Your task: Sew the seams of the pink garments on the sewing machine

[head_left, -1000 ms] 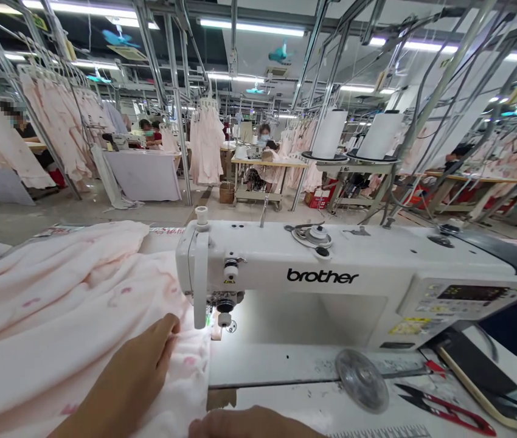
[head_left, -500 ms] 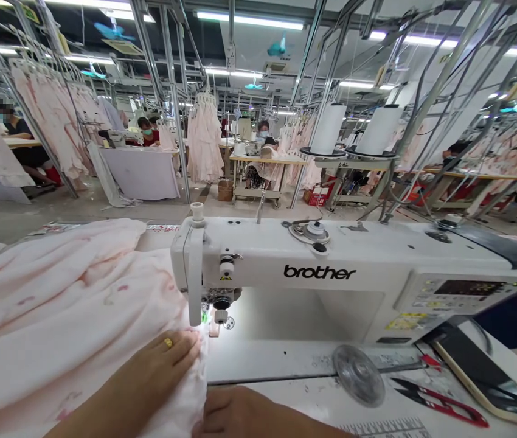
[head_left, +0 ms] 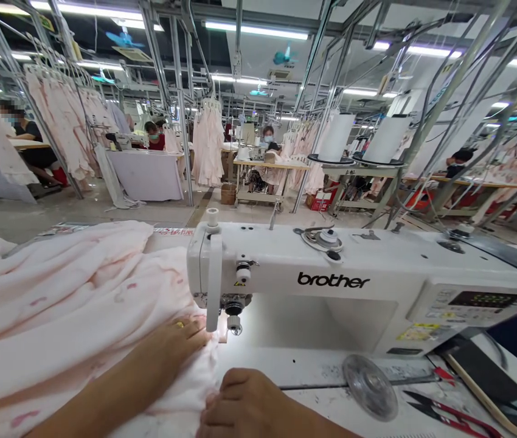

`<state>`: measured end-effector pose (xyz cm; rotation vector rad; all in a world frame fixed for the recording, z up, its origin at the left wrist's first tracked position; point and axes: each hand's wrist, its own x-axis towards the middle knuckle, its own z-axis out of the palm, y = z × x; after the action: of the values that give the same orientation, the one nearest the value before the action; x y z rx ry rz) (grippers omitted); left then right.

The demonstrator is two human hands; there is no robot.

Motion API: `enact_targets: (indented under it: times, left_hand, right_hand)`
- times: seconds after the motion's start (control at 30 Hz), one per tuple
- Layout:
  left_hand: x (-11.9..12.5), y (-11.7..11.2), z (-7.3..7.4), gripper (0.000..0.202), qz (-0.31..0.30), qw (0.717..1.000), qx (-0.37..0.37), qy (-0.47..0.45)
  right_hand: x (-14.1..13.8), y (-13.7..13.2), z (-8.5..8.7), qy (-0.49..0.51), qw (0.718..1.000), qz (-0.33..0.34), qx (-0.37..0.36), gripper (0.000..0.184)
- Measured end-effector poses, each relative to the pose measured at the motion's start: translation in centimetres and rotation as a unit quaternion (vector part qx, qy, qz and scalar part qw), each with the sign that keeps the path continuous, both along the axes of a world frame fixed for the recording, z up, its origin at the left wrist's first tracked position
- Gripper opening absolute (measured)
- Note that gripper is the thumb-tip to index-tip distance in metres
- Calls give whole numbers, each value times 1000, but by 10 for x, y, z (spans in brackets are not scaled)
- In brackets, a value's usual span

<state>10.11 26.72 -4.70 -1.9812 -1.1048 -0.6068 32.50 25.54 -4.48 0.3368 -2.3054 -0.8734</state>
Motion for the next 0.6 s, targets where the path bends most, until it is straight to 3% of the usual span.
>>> enact_targets:
  times: [0.17, 0.3, 0.4, 0.47, 0.6]
  left_hand:
    - [3, -1, 17, 59, 19, 976, -177, -123]
    - [9, -24, 26, 65, 16, 932, -239, -271]
    - [18, -47, 20, 75, 63, 880, -233, -409]
    - [22, -57, 12, 83, 84, 853, -245, -454]
    - [20, -59, 6, 87, 66, 848, -275, -448]
  right_hand:
    - [-2, 6, 1, 30, 999, -22, -12, 14]
    - [-4, 12, 1, 36, 999, -14, -5, 15]
    - [-4, 9, 2, 64, 997, -11, 45, 13]
    - [-3, 3, 5, 81, 993, -11, 79, 10]
    - [1, -10, 12, 98, 987, -8, 130, 6]
